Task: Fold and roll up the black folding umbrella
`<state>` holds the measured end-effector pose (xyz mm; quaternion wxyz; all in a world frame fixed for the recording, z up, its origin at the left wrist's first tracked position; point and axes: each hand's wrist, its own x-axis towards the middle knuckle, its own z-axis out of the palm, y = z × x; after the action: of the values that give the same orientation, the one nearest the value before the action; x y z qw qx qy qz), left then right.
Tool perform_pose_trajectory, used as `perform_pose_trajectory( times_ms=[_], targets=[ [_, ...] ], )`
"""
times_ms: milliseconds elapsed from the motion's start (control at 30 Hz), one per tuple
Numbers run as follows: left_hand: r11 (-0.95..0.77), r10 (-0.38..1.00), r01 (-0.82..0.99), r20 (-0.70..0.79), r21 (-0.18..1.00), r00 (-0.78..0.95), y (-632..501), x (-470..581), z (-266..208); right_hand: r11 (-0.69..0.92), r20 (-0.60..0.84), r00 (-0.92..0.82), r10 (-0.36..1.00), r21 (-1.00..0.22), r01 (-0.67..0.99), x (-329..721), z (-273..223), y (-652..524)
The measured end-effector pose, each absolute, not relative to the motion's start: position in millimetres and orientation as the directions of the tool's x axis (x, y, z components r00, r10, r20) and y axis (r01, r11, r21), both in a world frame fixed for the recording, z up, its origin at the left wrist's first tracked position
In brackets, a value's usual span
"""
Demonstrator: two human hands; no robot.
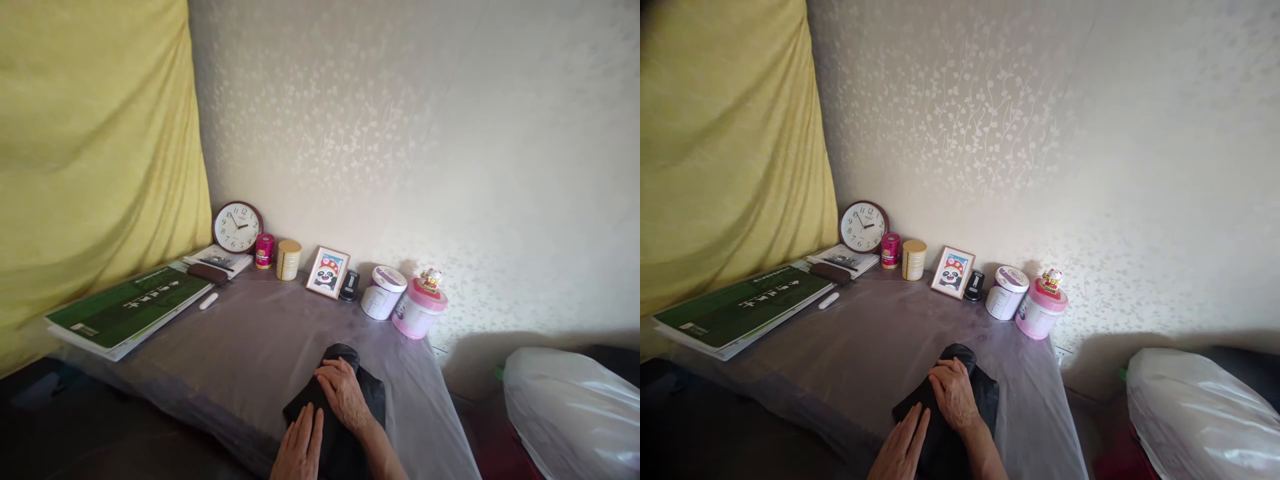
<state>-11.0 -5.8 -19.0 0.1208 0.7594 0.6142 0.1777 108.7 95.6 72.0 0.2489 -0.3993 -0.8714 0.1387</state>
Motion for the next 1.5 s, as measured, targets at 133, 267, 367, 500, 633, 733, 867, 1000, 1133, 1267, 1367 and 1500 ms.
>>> perform_pose_trajectory(
  times_ms=[133,267,367,500,633,733,867,1000,1133,1267,1367,1500],
  targets=[
    [-0.218,0.976,0.876,0.104,0.429,0.192,-4.6,-11.2,-17.8,0.599,0.314,-0.510,0.800,-0.406,0.690,113.9,67.9,122.3],
    [-0.175,0.982,0.870,0.021,0.460,0.187,-4.6,-11.1,-10.4,0.574,0.297,-0.491,0.819,-0.391,0.720,120.0,65.0,146.9],
    [-0.137,0.987,0.880,-0.011,0.454,0.159,-7.5,-8.2,-2.4,0.545,0.324,-0.446,0.834,-0.365,0.755,124.2,67.6,157.0],
    [-0.109,0.990,0.890,-0.033,0.442,0.137,-12.0,-5.4,7.4,0.499,0.444,-0.316,0.839,-0.394,0.772,123.1,72.5,136.3],
    [-0.126,0.983,0.890,-0.066,0.438,0.172,-14.2,-7.7,16.0,0.624,0.425,-0.462,0.778,-0.447,0.641,113.0,67.7,93.8],
    [-0.144,0.977,0.882,-0.078,0.450,0.199,-15.6,-10.3,23.9,0.630,0.394,-0.495,0.775,-0.421,0.652,108.3,60.8,88.8],
    [-0.111,0.978,0.896,-0.114,0.430,0.176,-19.4,-9.9,32.9,0.496,0.481,-0.267,0.835,-0.450,0.742,123.3,54.8,118.0],
    [-0.095,0.979,0.882,-0.118,0.461,0.167,-25.7,-8.9,35.7,0.231,0.453,0.128,0.882,-0.654,0.720,169.2,48.6,125.7],
    [-0.108,0.980,0.866,-0.096,0.489,0.176,-30.4,-9.8,39.8,-0.059,0.237,0.380,0.894,-0.778,0.625,215.2,42.4,93.6],
    [-0.096,0.982,0.857,-0.094,0.506,0.166,-31.9,-9.5,45.3,-0.156,-0.008,0.344,0.939,-0.901,0.406,221.7,43.4,59.0],
    [-0.104,0.986,0.845,-0.056,0.525,0.156,-32.6,-8.9,42.0,-0.180,-0.075,0.299,0.951,-0.923,0.340,209.8,48.1,45.9],
    [-0.140,0.988,0.829,0.024,0.542,0.152,-33.0,-8.9,29.0,-0.158,0.031,0.340,0.940,-0.843,0.514,203.8,49.0,42.3]
  ],
)
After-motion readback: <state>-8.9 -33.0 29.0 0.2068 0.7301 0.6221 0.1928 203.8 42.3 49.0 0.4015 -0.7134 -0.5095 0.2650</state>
